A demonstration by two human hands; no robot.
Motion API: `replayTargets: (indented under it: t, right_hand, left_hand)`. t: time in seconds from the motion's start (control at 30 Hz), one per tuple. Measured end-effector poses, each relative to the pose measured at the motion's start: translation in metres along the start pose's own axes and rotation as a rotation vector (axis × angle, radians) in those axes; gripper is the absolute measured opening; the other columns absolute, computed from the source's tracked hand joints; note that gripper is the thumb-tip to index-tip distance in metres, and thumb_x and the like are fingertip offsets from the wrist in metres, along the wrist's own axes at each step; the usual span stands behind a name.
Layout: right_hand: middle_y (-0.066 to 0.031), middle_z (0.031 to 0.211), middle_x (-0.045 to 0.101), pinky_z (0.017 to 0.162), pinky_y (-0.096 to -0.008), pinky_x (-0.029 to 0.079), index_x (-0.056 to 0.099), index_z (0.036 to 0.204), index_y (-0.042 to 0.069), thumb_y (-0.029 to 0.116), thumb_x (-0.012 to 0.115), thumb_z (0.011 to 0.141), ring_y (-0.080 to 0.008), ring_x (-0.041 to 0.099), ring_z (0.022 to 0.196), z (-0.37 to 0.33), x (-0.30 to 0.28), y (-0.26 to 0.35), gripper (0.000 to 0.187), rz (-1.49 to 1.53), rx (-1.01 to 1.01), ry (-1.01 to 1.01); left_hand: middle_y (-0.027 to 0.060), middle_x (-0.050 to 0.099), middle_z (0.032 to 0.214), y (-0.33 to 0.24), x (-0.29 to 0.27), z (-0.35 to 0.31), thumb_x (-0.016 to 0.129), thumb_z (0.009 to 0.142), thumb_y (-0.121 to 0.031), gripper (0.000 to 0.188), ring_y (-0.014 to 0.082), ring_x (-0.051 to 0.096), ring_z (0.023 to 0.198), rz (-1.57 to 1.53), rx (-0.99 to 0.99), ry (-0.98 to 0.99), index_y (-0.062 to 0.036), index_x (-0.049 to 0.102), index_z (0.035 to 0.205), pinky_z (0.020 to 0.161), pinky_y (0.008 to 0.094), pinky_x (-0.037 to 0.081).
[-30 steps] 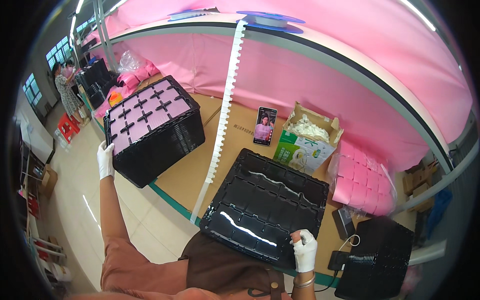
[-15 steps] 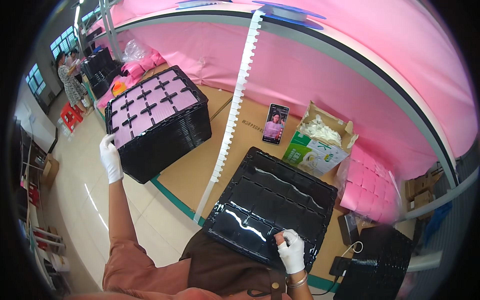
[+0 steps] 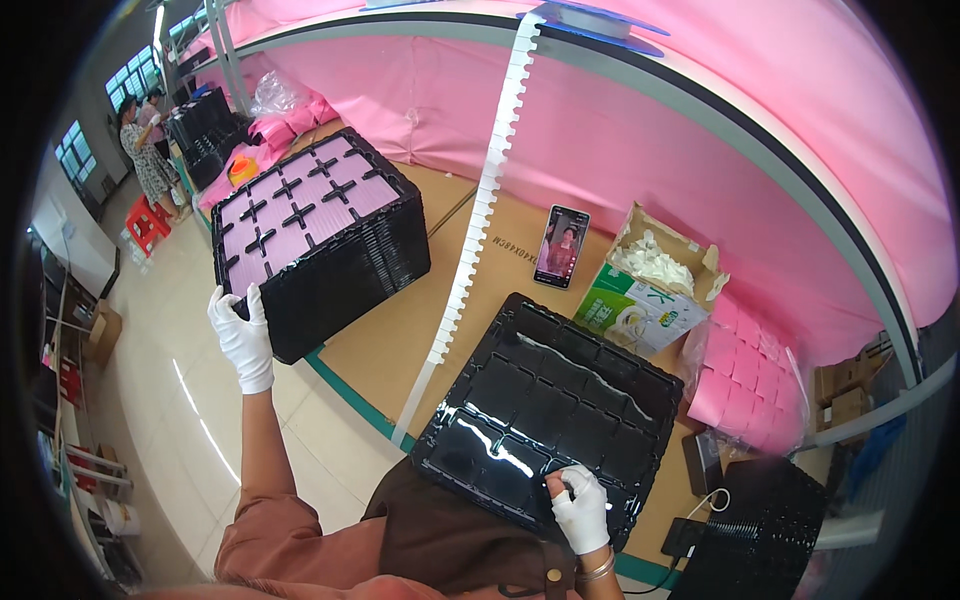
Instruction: The person repeatedly places pink plastic inserts into black plastic crates, then stacks the completed crates on the left side of the table. The person uses both hands to handle the inserts and crates throughout the process.
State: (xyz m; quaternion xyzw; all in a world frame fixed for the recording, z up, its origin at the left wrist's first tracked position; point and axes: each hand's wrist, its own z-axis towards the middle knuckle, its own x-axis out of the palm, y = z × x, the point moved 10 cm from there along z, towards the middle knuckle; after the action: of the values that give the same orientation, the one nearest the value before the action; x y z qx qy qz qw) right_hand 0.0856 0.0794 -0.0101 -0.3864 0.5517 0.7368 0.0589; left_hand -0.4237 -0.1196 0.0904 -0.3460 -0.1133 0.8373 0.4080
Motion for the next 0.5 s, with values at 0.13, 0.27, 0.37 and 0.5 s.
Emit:
replayTargets:
  t: [0.13, 0.27, 0.37, 0.5]
  right_hand:
    - [-0.0118, 0.082, 0.067, 0.071, -0.0344, 0.051, 0.07, 0.084, 0.002, 0.011, 0.07, 0.085, -0.027, 0.066, 0.076, -0.002, -0.003, -0.003, 0.01, 0.029, 0.045, -0.033]
    - [-0.0116, 0.083, 0.067, 0.071, -0.0342, 0.051, 0.07, 0.085, 0.002, 0.01, 0.07, 0.085, -0.0271, 0.066, 0.077, 0.003, 0.001, 0.001, 0.008, 0.015, 0.04, 0.0]
    - [-0.0112, 0.084, 0.068, 0.071, -0.0344, 0.051, 0.071, 0.087, 0.003, 0.009, 0.07, 0.084, -0.0271, 0.066, 0.077, 0.009, 0.002, 0.019, 0.007, -0.01, -0.009, 0.008]
    - [-0.0112, 0.086, 0.067, 0.072, -0.0337, 0.051, 0.07, 0.089, 0.004, 0.011, 0.068, 0.086, -0.0257, 0.066, 0.078, 0.024, 0.004, 0.018, 0.009, 0.063, 0.065, 0.024]
  left_hand:
    - [0.0234, 0.045, 0.135, -0.068, -0.019, -0.044, 0.072, 0.087, -0.01, 0.035, 0.0429, 0.046, 0.124, 0.042, 0.318, -0.274, -0.0039, 0.056, 0.117, 0.101, 0.0476, 0.043]
    - [0.0158, 0.061, 0.108, -0.13, 0.08, -0.112, 0.069, 0.086, -0.009, 0.023, 0.0324, 0.061, 0.101, -0.579, 0.306, 0.428, -0.0045, 0.063, 0.108, 0.091, 0.0403, 0.05]
    - [0.0063, 0.066, 0.085, -0.125, 0.186, -0.201, 0.068, 0.094, -0.028, 0.033, 0.0135, 0.061, 0.078, -0.728, -0.305, 1.274, 0.0011, 0.067, 0.109, 0.079, 0.0301, 0.05]
    - [-0.0018, 0.064, 0.077, -0.174, 0.157, -0.21, 0.068, 0.094, -0.023, 0.018, 0.0033, 0.052, 0.061, -1.106, -0.554, 1.398, -0.005, 0.069, 0.096, 0.059, 0.0203, 0.042]
